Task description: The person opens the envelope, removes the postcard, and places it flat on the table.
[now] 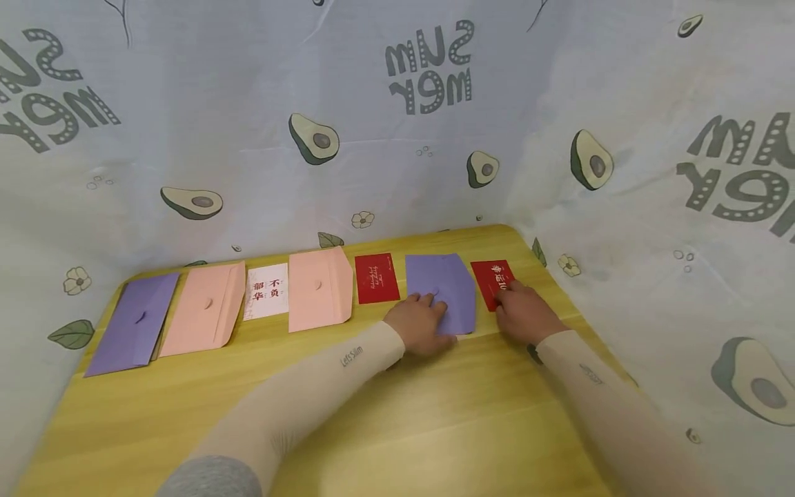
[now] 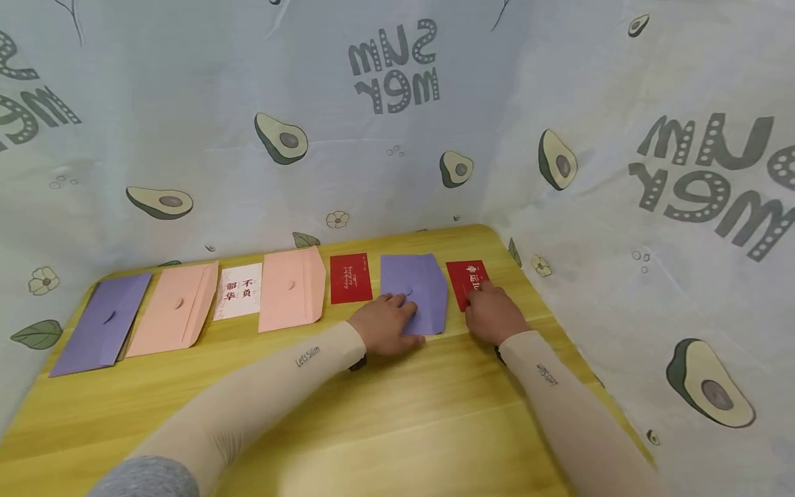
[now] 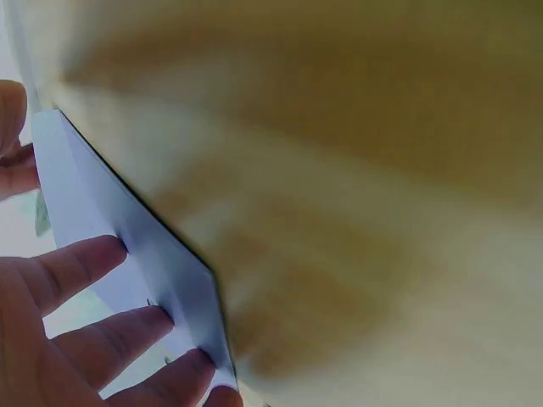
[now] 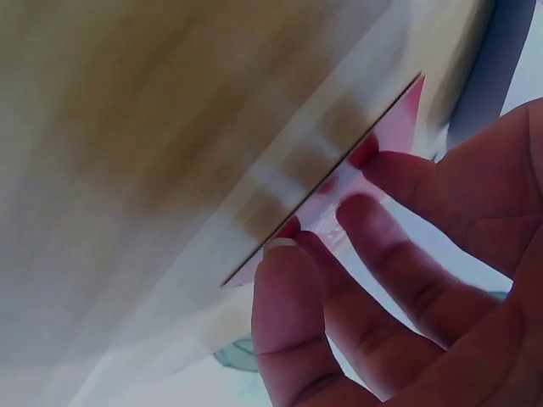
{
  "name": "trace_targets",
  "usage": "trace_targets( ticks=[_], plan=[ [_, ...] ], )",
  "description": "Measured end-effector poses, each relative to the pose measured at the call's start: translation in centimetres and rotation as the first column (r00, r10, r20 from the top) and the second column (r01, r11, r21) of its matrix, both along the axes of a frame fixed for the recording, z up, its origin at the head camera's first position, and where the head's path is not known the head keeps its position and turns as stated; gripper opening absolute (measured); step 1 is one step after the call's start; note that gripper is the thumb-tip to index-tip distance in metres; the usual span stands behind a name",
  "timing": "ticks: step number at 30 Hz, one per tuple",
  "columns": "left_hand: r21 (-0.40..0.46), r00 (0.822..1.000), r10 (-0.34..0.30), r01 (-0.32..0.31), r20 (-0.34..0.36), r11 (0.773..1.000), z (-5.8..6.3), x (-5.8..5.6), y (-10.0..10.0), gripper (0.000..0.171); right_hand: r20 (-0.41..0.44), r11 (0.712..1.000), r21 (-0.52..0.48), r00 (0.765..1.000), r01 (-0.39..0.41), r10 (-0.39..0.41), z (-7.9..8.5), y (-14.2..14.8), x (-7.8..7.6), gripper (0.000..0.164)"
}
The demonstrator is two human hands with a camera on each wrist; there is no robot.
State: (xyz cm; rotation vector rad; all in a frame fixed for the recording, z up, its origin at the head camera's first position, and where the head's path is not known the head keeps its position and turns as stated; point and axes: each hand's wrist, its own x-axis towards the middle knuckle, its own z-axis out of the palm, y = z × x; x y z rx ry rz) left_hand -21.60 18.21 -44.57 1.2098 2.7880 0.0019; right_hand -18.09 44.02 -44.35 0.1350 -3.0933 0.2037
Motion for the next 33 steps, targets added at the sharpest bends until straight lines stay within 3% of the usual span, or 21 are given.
trace_targets(
  ticks=[7, 10, 18, 24, 28, 33],
  plan=[
    [0.012, 0.997, 0.062, -0.062, 0.039, 0.998, 0.4, -1.7, 0.3, 0.074, -0.006, 1.000, 0.002, 1.000, 0.000, 0.000, -0.8, -0.7, -1.7, 0.032],
    [0.010, 0.996, 0.068, -0.068, 0.054, 0.998, 0.4, -1.9, 0.5, 0.076, -0.001, 1.000, 0.006, 1.000, 0.008, -0.008, -1.0, -0.8, -2.0, 0.035],
    [-0.031, 0.998, 0.064, -0.063, 0.010, 0.998, 0.0, -2.2, 0.9, 0.081, -0.019, 1.000, 0.025, 1.000, 0.018, -0.018, -1.6, -0.5, -2.4, 0.040],
    [-0.042, 0.995, 0.092, -0.091, 0.021, 0.995, -0.6, -2.0, -0.3, 0.087, -0.042, 1.000, 0.014, 0.999, -0.003, 0.004, -1.5, -1.6, -2.1, 0.043],
    [-0.027, 0.997, 0.079, -0.079, 0.015, 0.997, -1.2, -1.6, -1.2, 0.087, -0.063, 1.000, 0.023, 0.998, -0.002, 0.004, -1.5, -1.8, -1.5, 0.043],
    [-0.010, 1.000, 0.009, -0.010, -0.023, 1.000, -0.6, 0.4, -3.2, 0.071, -0.094, 0.999, 0.027, 0.995, 0.018, -0.015, -0.8, -2.5, -0.3, 0.042]
  ],
)
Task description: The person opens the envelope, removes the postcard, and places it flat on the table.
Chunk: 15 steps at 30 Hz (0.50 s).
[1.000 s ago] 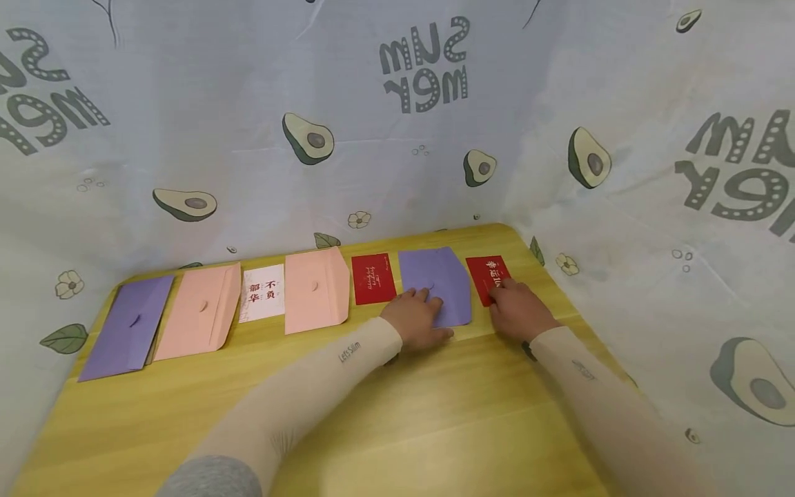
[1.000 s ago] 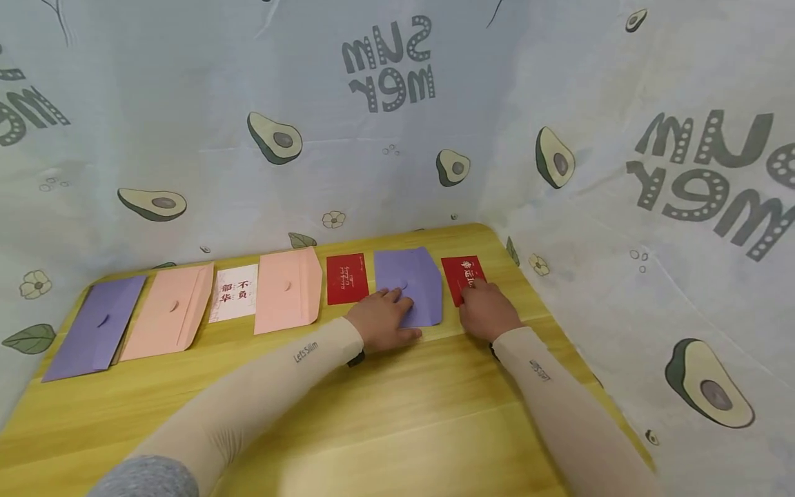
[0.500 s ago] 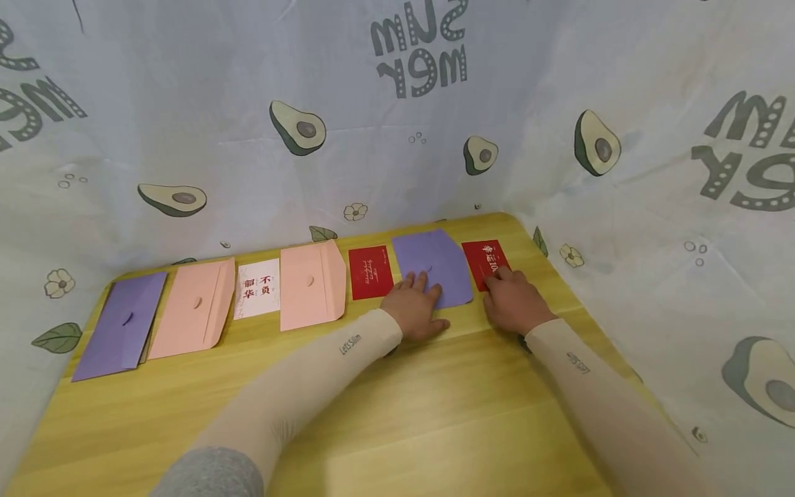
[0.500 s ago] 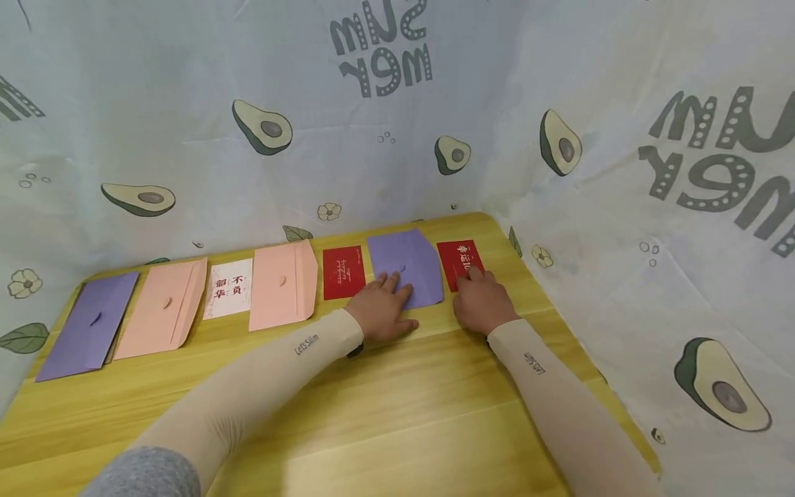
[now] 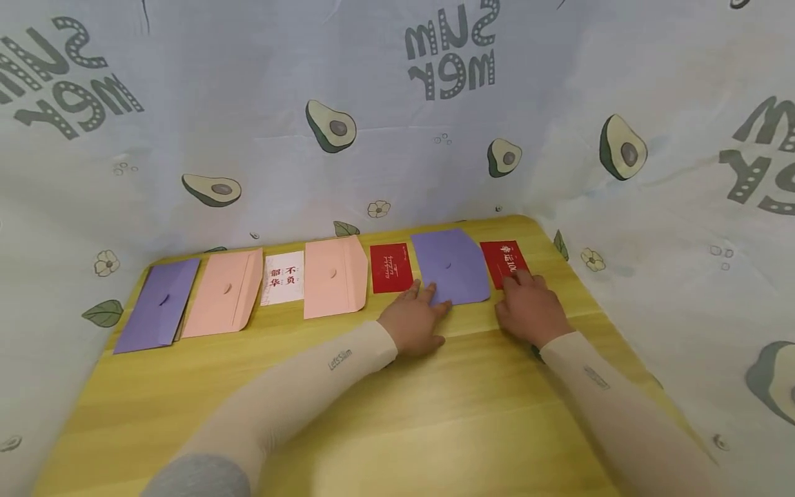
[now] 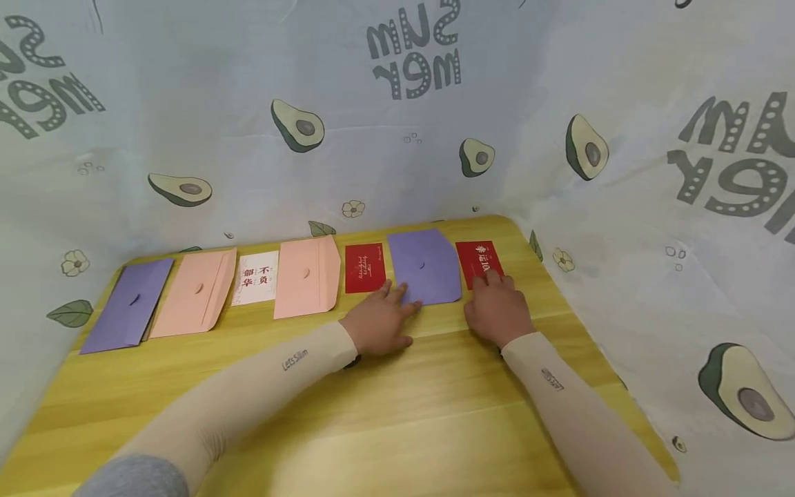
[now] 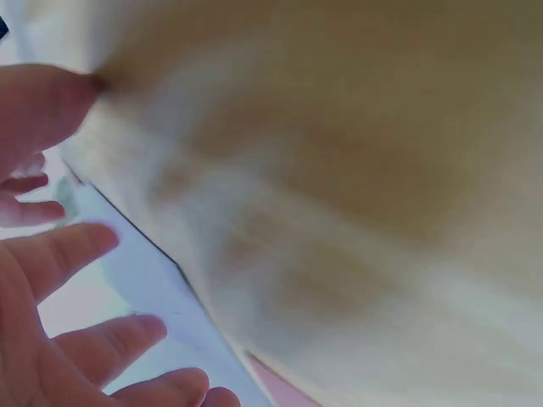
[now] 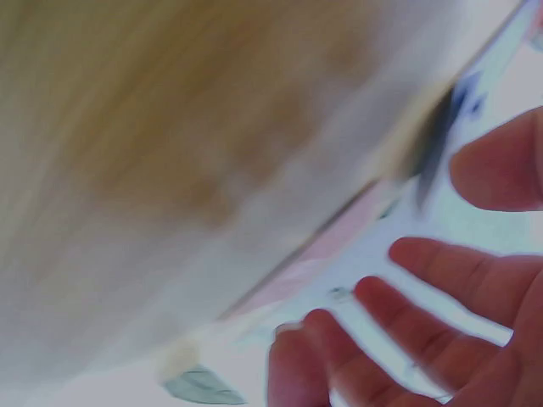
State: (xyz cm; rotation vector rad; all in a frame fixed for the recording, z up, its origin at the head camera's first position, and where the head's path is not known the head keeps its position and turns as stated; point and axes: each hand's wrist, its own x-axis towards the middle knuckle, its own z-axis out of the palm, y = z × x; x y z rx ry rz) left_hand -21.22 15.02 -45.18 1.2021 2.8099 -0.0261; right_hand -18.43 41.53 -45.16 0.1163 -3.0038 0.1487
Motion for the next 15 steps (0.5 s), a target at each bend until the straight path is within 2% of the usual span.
trace_targets(
  ticks=[4, 8, 12, 15],
  plan=[
    [0.007, 0.999, -0.051, 0.051, -0.007, 0.999, 0.7, 2.7, -3.5, 0.055, 0.039, 0.999, 0.018, 0.999, -0.038, 0.037, 1.2, -2.7, 1.5, 0.045],
    [0.022, 0.997, -0.064, 0.065, -0.047, 0.998, 1.0, 5.0, -7.3, 0.041, 0.063, 0.990, 0.014, 0.989, -0.137, 0.136, 1.6, -6.2, 3.5, 0.041],
    [0.047, 0.998, -0.014, 0.017, -0.067, 0.999, 0.9, 6.6, -11.7, 0.030, 0.040, 0.970, 0.010, 0.969, -0.244, 0.243, 1.0, -10.5, 5.2, 0.033],
    [0.077, 0.997, 0.063, -0.060, -0.038, 0.995, 0.9, 7.3, -15.2, 0.030, 0.008, 0.949, 0.032, 0.949, -0.314, 0.314, 0.4, -13.7, 6.3, 0.030]
  ],
)
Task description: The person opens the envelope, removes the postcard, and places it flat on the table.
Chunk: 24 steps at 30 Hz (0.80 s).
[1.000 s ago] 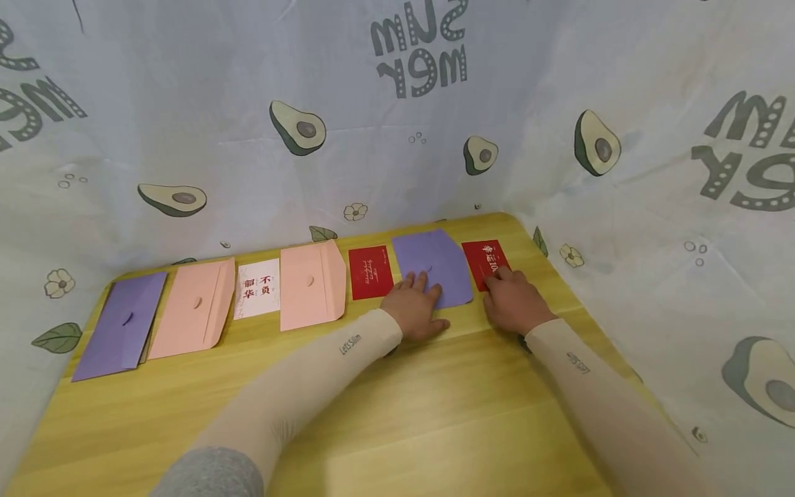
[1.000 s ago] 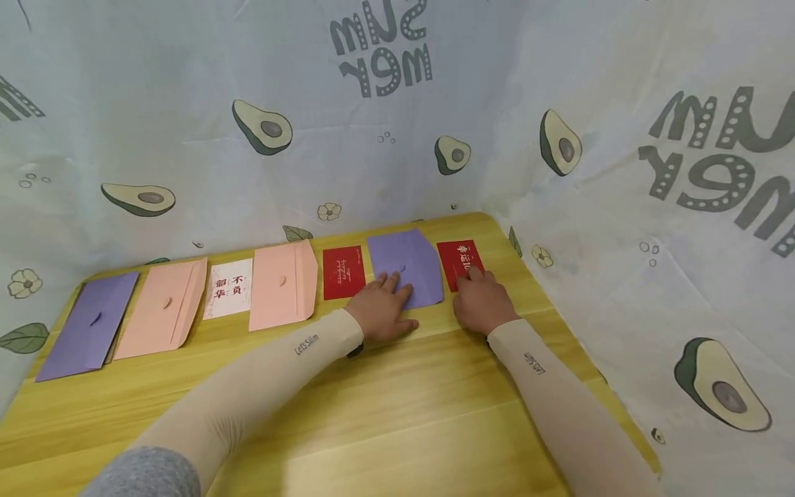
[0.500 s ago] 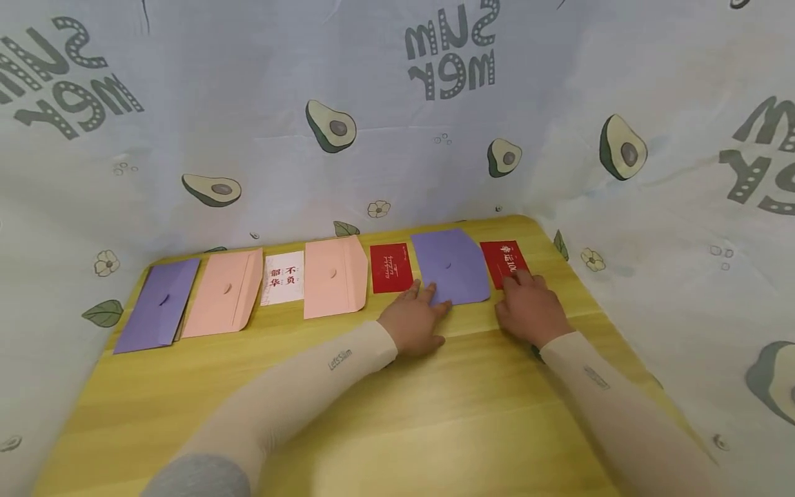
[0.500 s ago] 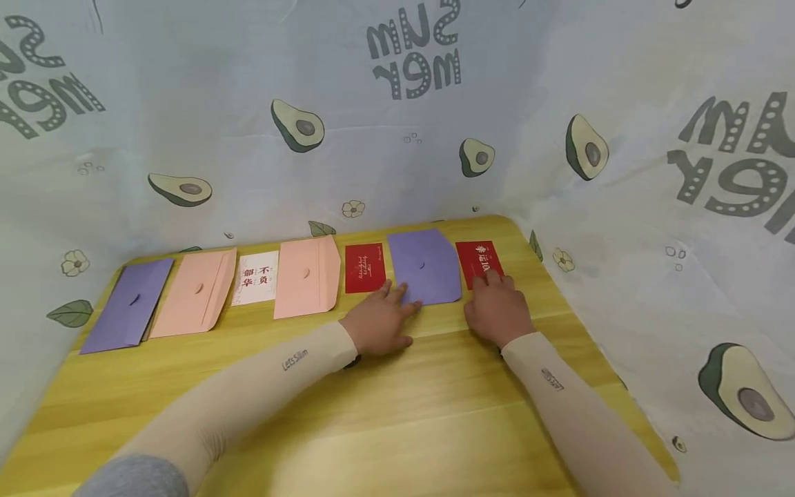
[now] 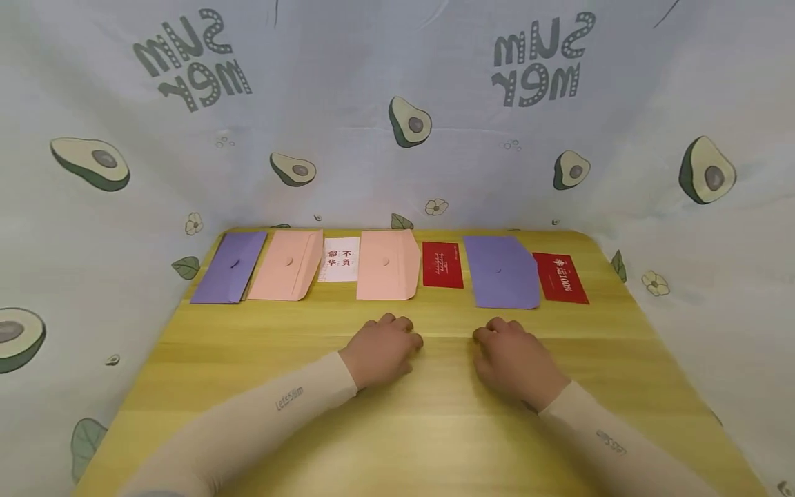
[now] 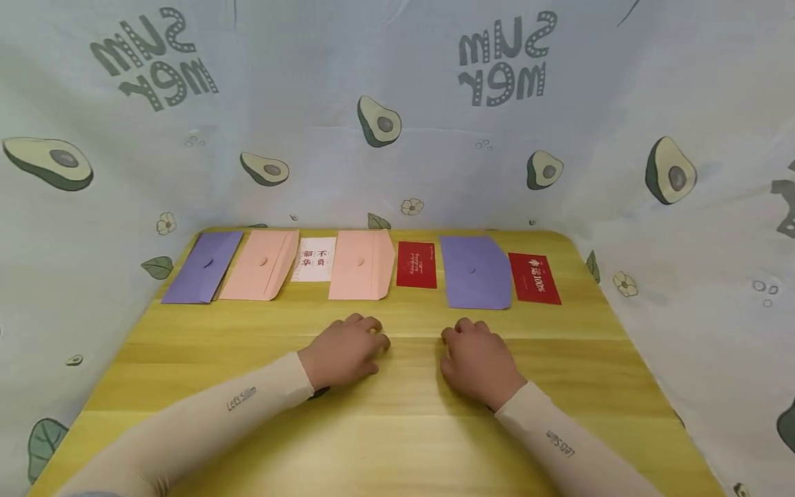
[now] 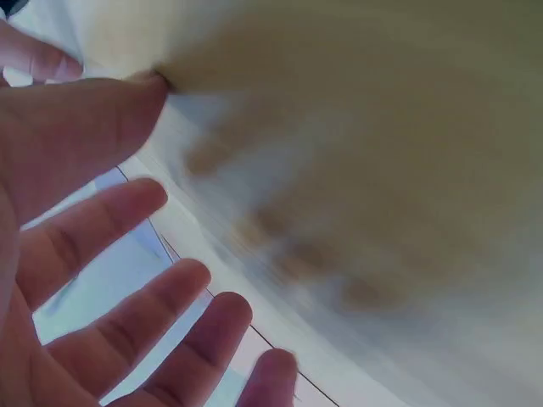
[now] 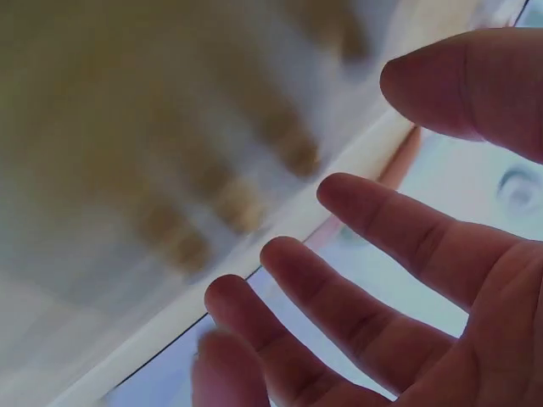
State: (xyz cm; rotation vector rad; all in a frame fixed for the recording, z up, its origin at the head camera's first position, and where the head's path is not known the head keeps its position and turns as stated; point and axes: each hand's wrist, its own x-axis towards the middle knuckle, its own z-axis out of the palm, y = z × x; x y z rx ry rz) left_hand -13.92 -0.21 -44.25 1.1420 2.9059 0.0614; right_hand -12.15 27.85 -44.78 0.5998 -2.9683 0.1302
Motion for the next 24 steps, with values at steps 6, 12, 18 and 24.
trace_targets(
  ticks=[6, 12, 18, 24],
  plan=[
    [0.070, 0.975, 0.196, -0.204, 0.100, 0.977, 0.4, 0.6, -6.4, 0.032, -0.010, 0.992, 0.022, 0.992, -0.123, 0.123, -0.2, -3.9, 1.3, 0.033],
    [0.124, 0.922, 0.376, -0.385, 0.096, 0.914, 2.0, -1.8, -14.3, 0.029, 0.012, 0.988, 0.029, 0.988, -0.151, 0.151, 0.2, -5.9, 1.2, 0.049],
    [0.290, 0.841, 0.535, -0.534, 0.081, 0.794, 2.6, -6.4, -22.3, 0.030, 0.035, 0.994, 0.023, 0.994, -0.104, 0.103, 0.4, -6.0, 1.2, 0.050],
    [0.302, 0.691, 0.711, -0.710, 0.129, 0.636, 1.8, -9.2, -27.7, 0.056, 0.022, 0.993, -0.001, 0.992, -0.121, 0.121, 0.1, -6.3, 1.5, 0.049]
  ],
)
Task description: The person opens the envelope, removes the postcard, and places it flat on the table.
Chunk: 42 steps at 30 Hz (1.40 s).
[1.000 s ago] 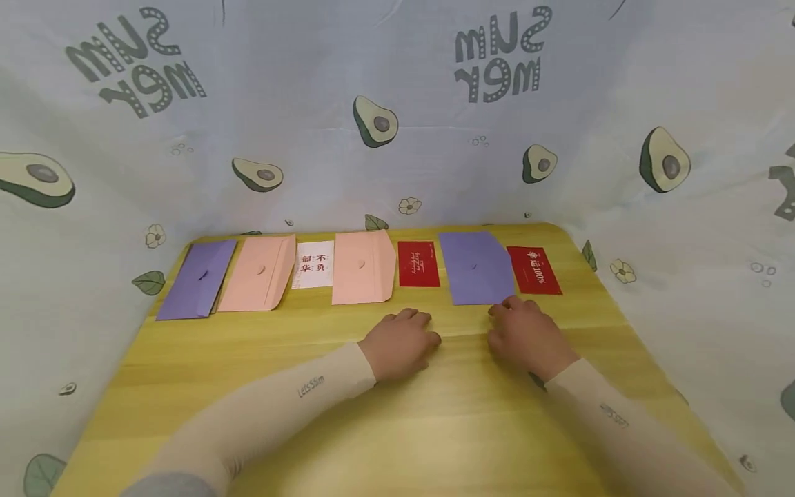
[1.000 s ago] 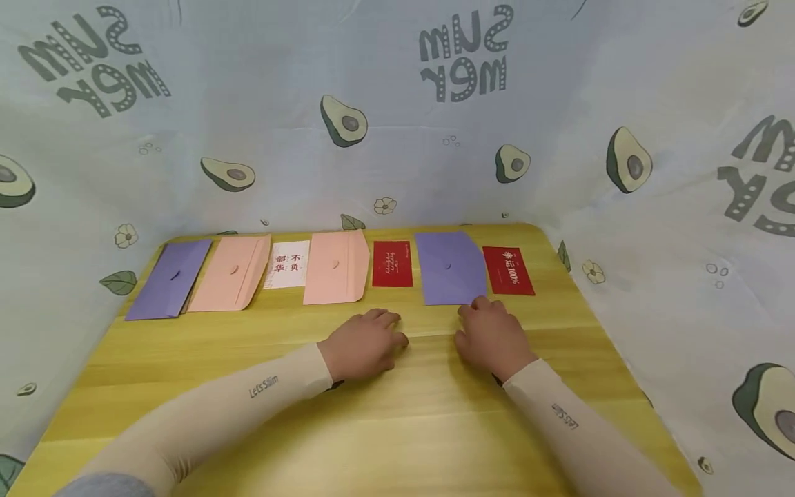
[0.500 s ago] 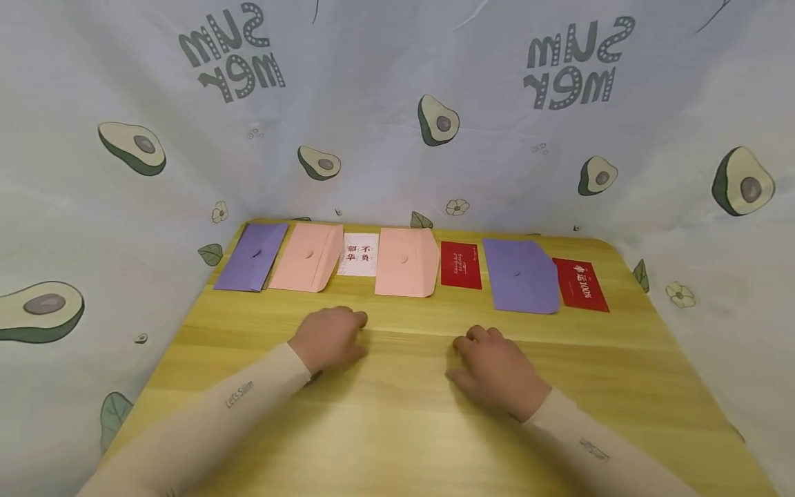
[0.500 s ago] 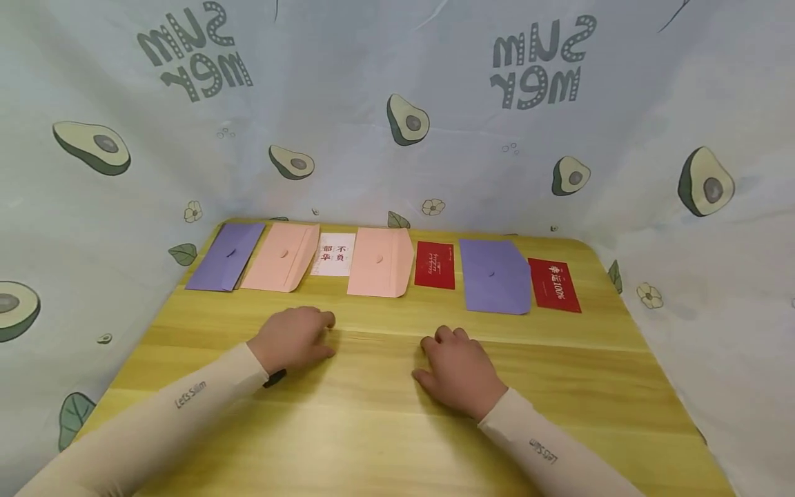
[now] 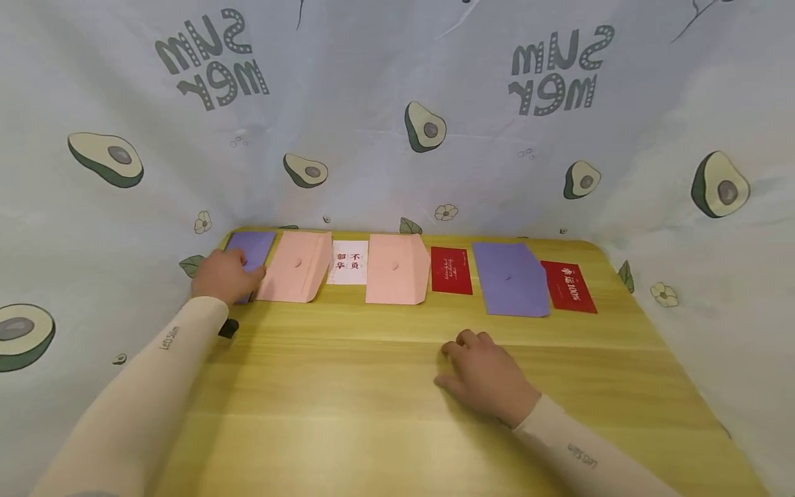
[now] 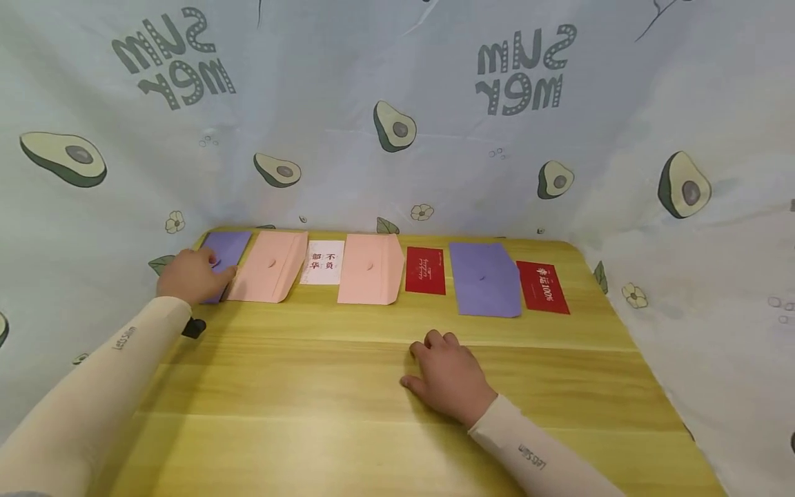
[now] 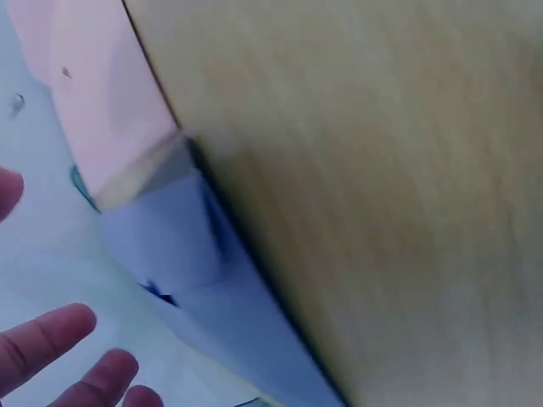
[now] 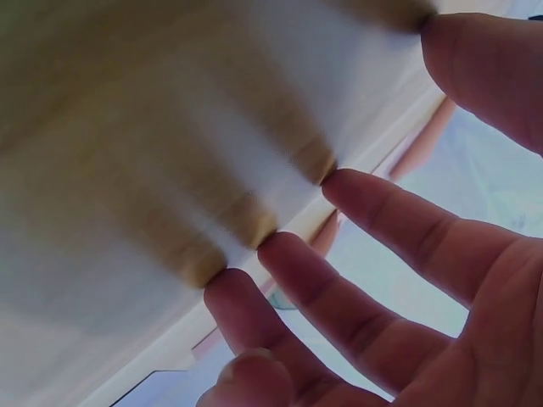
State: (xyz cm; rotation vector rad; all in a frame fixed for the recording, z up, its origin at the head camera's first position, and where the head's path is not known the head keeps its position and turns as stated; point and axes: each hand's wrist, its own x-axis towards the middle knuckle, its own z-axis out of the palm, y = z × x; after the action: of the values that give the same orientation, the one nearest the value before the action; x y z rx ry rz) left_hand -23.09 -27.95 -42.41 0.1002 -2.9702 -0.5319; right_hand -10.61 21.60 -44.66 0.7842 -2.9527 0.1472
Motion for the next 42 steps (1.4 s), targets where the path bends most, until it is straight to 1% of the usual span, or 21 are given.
trace_targets(
  ticks=[3, 6, 9, 12, 16, 21, 26, 30, 34, 38, 42],
  plan=[
    [-0.018, 0.997, 0.031, -0.030, 0.065, 0.999, -0.6, -1.0, -1.1, 0.081, -0.007, 1.000, 0.001, 1.000, 0.003, -0.003, -0.2, -0.1, 0.0, 0.050],
    [-0.025, 0.990, 0.047, -0.044, 0.133, 0.999, -1.3, -1.6, -1.6, 0.095, 0.000, 1.000, 0.015, 1.000, 0.021, -0.021, -0.4, -0.2, 0.0, 0.051],
    [-0.019, 0.984, 0.060, -0.057, 0.166, 0.998, -1.8, -1.8, -1.6, 0.097, 0.008, 0.999, 0.025, 0.999, 0.035, -0.036, -0.6, -0.1, 0.0, 0.053],
    [-0.021, 0.978, 0.066, -0.063, 0.197, 0.998, -1.9, -1.9, -1.2, 0.096, 0.012, 0.999, 0.028, 0.999, 0.046, -0.047, -0.6, 0.1, 0.2, 0.054],
    [-0.052, 0.968, 0.066, -0.055, 0.241, 0.997, -2.2, -1.7, -1.5, 0.096, 0.018, 0.999, 0.028, 0.999, 0.043, -0.043, -0.8, 0.0, 0.2, 0.053],
    [-0.071, 0.972, 0.052, -0.037, 0.230, 0.997, -2.3, -2.0, -1.9, 0.089, 0.015, 0.999, 0.023, 0.999, 0.043, -0.043, -0.8, 0.0, 0.1, 0.052],
    [-0.069, 0.969, 0.063, -0.048, 0.240, 0.996, -2.4, -2.4, -2.2, 0.087, 0.010, 0.999, 0.021, 0.999, 0.036, -0.037, -0.7, 0.0, 0.0, 0.053],
    [-0.061, 0.968, 0.091, -0.079, 0.236, 0.995, -2.4, -2.4, -2.3, 0.093, -0.004, 1.000, 0.016, 1.000, 0.024, -0.024, -0.6, -0.1, 0.0, 0.053],
    [-0.037, 0.965, 0.128, -0.123, 0.229, 0.992, -2.6, -2.4, -2.3, 0.103, -0.006, 1.000, 0.018, 1.000, 0.023, -0.023, -0.6, -0.1, 0.0, 0.053],
    [-0.015, 0.961, 0.165, -0.166, 0.221, 0.986, -2.6, -2.5, -2.4, 0.113, 0.002, 0.999, 0.022, 1.000, 0.024, -0.024, -0.5, -0.2, 0.0, 0.053],
    [0.002, 0.958, 0.207, -0.212, 0.198, 0.977, -2.5, -2.5, -2.6, 0.123, 0.008, 0.999, 0.024, 0.999, 0.031, -0.031, -0.4, -0.2, 0.0, 0.053]
  ],
)
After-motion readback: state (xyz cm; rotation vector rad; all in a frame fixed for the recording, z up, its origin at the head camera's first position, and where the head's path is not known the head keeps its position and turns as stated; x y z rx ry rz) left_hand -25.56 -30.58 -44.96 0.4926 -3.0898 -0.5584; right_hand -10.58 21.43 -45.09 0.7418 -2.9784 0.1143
